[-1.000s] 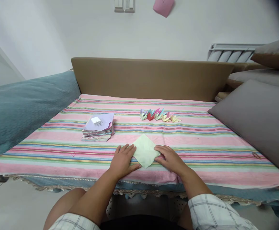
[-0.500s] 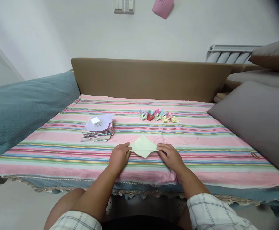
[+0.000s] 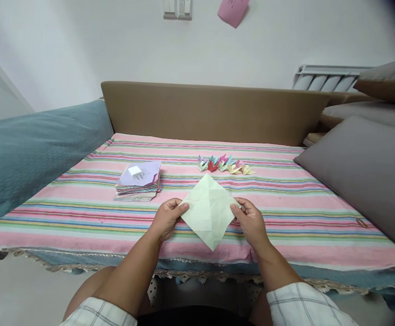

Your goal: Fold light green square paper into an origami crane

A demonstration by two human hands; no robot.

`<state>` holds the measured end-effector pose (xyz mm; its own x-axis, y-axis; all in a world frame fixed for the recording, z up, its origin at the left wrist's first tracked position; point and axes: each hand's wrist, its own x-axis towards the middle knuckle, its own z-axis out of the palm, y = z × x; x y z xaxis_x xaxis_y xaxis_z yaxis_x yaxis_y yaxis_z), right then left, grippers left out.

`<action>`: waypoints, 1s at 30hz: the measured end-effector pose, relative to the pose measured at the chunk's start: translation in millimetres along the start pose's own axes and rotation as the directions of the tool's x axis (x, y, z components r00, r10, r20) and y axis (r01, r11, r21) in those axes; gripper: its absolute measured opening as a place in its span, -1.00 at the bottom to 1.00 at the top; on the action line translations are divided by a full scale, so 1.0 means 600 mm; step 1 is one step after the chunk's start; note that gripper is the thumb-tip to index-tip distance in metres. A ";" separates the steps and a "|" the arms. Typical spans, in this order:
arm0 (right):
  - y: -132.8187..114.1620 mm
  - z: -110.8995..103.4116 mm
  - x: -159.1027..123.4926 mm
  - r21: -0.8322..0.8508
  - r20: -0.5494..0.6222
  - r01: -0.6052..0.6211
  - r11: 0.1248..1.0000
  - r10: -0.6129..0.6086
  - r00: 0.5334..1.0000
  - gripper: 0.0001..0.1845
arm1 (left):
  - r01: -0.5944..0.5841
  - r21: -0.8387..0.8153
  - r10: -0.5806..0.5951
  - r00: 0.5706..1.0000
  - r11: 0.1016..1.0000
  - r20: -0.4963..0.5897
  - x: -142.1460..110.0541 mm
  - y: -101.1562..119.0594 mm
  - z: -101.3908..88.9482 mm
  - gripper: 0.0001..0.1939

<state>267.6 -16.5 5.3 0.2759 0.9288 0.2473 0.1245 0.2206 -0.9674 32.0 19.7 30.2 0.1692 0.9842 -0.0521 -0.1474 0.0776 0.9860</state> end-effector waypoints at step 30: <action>0.021 0.097 -0.023 -0.739 0.427 0.476 0.477 -0.215 0.878 -0.72 | -0.118 0.721 0.271 0.957 0.683 -0.099 0.044 -0.039 -0.016 -0.67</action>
<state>209.9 -9.1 -13.5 -0.1912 0.8957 0.4015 0.8950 0.3271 -0.3034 30.5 45.4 4.5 0.0253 0.9792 0.2014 0.5822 -0.1782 0.7932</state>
